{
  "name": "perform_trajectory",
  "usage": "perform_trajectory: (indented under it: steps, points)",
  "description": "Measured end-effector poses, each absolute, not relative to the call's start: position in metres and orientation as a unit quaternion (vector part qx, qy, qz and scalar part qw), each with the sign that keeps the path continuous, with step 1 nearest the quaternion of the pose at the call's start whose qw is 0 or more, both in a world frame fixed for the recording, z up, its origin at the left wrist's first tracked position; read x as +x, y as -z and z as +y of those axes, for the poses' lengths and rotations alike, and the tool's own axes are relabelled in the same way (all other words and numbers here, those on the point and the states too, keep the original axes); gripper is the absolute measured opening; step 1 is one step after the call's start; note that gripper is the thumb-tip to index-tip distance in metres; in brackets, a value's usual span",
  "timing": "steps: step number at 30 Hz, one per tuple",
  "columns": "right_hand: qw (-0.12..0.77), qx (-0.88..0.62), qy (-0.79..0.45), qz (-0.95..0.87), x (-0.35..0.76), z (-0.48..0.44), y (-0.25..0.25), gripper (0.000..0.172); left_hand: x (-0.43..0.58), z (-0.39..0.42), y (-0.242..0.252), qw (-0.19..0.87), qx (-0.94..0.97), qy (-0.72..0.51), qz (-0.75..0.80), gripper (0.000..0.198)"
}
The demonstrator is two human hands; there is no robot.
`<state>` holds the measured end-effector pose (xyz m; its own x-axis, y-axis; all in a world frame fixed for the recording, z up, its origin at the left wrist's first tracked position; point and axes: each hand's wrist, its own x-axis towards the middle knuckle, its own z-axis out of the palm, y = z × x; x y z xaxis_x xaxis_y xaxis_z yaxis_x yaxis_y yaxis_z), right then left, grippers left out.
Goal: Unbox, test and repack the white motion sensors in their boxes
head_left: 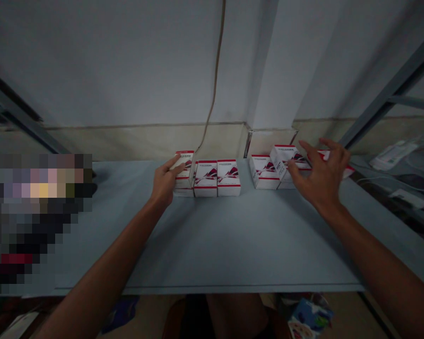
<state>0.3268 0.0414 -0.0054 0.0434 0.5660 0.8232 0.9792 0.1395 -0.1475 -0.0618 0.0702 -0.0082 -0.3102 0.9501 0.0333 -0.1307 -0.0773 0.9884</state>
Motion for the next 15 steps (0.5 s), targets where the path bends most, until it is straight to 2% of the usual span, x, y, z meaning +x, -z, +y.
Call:
perform_trajectory:
  steps: [7,10,15]
  points:
    - [0.379,-0.621,0.173,-0.663,0.328,0.044,0.013,0.05,-0.061,0.068,0.007,0.437,0.407,-0.608,0.523,0.067]
    - [0.382,-0.627,0.135,-0.665,0.327,0.046,0.018,0.053,-0.061,0.069,0.007,0.438,0.414,-0.601,0.526,0.067]
    - [0.347,-0.632,0.132,-0.68,0.325,0.049,0.024,0.052,-0.06,0.07,0.012,0.427,0.411,-0.612,0.523,0.067]
